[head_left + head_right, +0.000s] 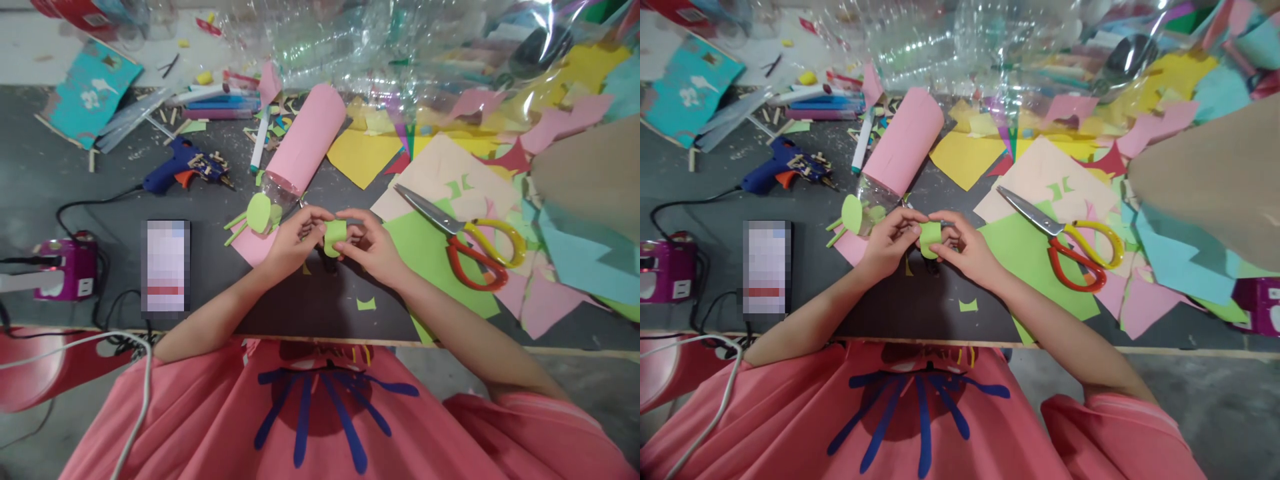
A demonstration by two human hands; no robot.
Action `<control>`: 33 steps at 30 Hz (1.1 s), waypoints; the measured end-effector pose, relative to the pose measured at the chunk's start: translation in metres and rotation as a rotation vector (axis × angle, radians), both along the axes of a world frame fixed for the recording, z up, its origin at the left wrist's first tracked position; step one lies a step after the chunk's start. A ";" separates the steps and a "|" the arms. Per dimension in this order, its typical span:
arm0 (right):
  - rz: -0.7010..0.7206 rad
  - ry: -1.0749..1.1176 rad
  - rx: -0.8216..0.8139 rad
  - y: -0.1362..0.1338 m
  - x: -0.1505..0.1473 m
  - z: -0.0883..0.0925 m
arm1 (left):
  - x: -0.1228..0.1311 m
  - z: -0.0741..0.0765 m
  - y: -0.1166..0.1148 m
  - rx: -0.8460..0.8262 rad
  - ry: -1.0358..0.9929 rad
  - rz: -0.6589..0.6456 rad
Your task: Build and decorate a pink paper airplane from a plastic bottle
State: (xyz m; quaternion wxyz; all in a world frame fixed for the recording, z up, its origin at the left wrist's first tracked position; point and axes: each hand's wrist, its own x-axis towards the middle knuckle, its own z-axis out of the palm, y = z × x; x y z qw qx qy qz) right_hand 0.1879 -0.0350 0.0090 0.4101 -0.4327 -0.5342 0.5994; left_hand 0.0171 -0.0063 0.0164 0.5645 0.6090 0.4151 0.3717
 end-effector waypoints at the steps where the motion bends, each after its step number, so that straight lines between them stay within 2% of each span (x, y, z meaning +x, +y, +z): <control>1: -0.002 0.006 -0.012 0.000 0.000 0.000 | 0.000 0.001 0.000 -0.020 -0.002 -0.003; 8: -0.047 0.033 -0.083 0.000 0.000 0.000 | -0.001 0.004 -0.002 -0.082 -0.027 -0.060; 20: -0.035 -0.018 0.028 -0.002 0.000 -0.002 | -0.001 0.000 0.002 0.068 0.031 -0.047; 33: -0.102 -0.085 0.144 -0.001 -0.001 0.000 | 0.000 0.001 0.001 0.068 0.022 -0.023</control>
